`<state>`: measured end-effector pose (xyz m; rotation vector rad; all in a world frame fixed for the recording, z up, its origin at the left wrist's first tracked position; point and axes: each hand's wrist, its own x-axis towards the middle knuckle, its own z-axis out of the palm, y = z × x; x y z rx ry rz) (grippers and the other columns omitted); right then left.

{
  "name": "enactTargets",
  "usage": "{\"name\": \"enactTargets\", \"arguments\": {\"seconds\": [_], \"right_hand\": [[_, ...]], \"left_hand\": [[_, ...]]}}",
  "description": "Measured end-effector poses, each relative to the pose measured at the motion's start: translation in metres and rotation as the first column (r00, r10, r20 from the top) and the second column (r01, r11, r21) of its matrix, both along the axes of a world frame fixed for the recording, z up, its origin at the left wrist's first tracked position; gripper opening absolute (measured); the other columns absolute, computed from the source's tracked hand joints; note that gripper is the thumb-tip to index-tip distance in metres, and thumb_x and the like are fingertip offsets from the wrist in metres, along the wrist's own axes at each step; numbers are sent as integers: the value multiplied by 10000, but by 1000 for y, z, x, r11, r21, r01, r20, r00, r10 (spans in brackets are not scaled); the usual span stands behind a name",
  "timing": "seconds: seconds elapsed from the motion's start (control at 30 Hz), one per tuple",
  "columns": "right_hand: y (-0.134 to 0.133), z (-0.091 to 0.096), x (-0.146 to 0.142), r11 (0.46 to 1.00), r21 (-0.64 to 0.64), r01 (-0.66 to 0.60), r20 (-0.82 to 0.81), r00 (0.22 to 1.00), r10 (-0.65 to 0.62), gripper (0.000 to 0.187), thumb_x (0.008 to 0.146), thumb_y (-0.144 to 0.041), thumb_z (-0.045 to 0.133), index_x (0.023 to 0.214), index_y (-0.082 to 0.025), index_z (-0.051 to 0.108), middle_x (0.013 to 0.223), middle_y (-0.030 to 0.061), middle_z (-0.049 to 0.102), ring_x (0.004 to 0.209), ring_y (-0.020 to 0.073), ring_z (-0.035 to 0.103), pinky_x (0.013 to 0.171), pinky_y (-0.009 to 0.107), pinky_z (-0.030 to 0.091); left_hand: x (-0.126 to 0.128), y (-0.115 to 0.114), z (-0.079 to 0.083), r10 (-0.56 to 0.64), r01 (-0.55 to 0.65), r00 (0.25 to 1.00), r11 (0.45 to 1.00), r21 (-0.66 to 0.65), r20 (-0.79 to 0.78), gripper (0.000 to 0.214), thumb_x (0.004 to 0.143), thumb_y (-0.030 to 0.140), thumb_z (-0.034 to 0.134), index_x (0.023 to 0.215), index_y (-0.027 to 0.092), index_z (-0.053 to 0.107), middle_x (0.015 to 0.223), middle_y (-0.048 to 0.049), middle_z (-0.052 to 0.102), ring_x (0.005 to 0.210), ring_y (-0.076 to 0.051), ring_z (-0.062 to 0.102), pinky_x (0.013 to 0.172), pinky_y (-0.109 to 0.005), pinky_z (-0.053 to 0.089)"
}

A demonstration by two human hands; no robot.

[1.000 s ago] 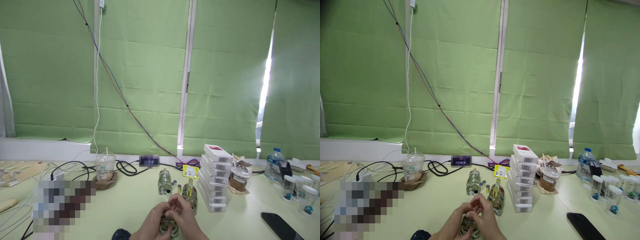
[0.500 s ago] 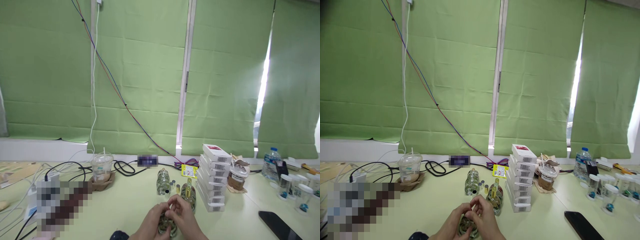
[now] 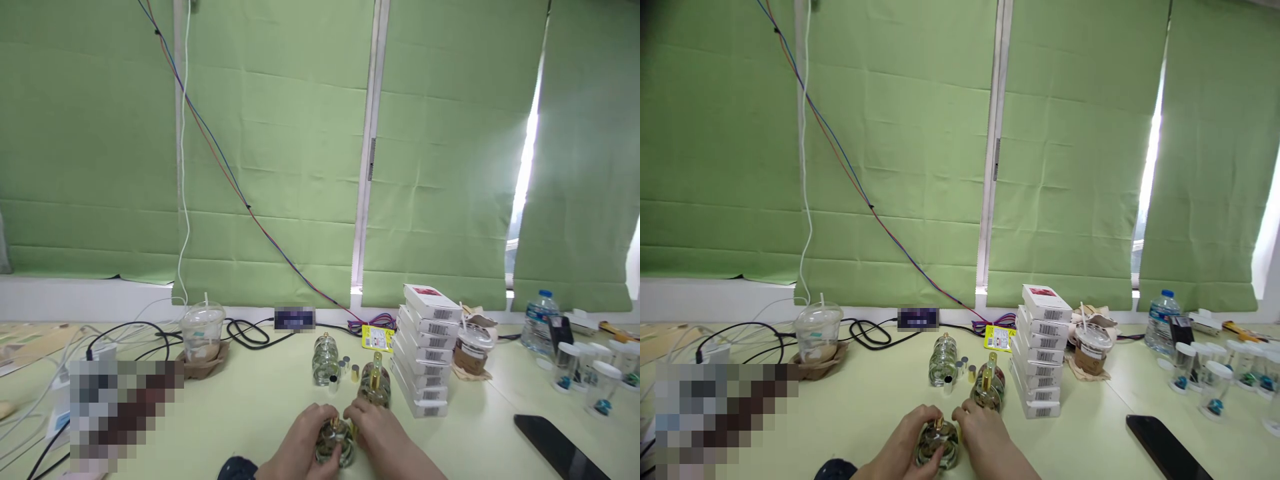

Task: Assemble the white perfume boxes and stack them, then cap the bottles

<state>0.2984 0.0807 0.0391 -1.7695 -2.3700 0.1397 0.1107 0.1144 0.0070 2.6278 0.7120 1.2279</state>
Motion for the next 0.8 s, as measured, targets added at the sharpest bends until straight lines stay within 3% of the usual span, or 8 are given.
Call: {"name": "enactTargets", "arguments": {"seconds": [0.13, 0.27, 0.4, 0.47, 0.57, 0.73, 0.8], "right_hand": [[3, -7, -6, 999, 3, 41, 10, 999, -41, 332, 800, -1, 471, 999, -161, 683, 1005, 150, 714, 890, 298, 700, 691, 315, 485], [2, -7, -2, 997, 52, 63, -55, 997, -60, 284, 744, 13, 504, 917, -159, 649, 960, 114, 711, 877, 241, 680, 691, 272, 458], [0, -1, 4, 983, 161, 90, -350, 936, -29, 167, 723, -21, 526, 795, -165, 572, 803, 64, 673, 759, 200, 632, 643, 260, 430], [1, 1, 6, 977, 191, 94, -555, 831, 28, 63, 803, -129, 521, 829, -172, 558, 733, 41, 641, 677, 191, 598, 603, 268, 421], [3, 4, 8, 975, 211, 72, -756, 645, 117, 207, 875, -323, 500, 1005, -176, 568, 770, 43, 631, 688, 196, 583, 614, 291, 442], [5, 3, 3, 985, 169, 27, -954, 256, 156, 324, 762, -461, 683, 900, -197, 557, 855, 59, 634, 800, 220, 630, 715, 345, 508], [3, 3, -2, 987, 162, 15, -970, 184, 156, 345, 726, -445, 734, 874, -204, 536, 852, 50, 634, 811, 220, 641, 739, 352, 514]], "left_hand": [[1, -4, 5, 16, -15, 1000, 1000, -22, 22, 410, 646, 74, 612, 1015, 234, 533, 855, -29, 675, 741, -180, 650, 692, -283, 543], [2, -8, 10, 22, -20, 999, 997, -71, 24, 403, 647, 65, 602, 1006, 228, 519, 874, -31, 673, 756, -175, 649, 700, -279, 538], [3, -10, 12, 3, 0, 999, 995, -103, 32, 392, 653, 60, 602, 996, 225, 510, 860, -26, 665, 743, -164, 638, 686, -271, 533], [3, -10, 11, -7, 10, 999, 994, -105, 33, 405, 655, 61, 605, 1012, 225, 501, 874, -31, 660, 757, -165, 636, 700, -278, 535], [2, -9, 8, -18, 22, 999, 995, -102, 43, 427, 657, 67, 608, 1034, 225, 486, 892, -38, 650, 775, -171, 631, 709, -290, 532], [2, -6, 4, -56, 82, 991, 971, -223, 123, 481, 651, 71, 618, 1077, 246, 480, 930, -27, 636, 816, -190, 629, 724, -317, 524], [3, -6, 3, -59, 108, 983, 951, -291, 174, 592, 638, 71, 631, 1166, 267, 447, 909, -7, 646, 796, -187, 635, 718, -320, 526]]}}
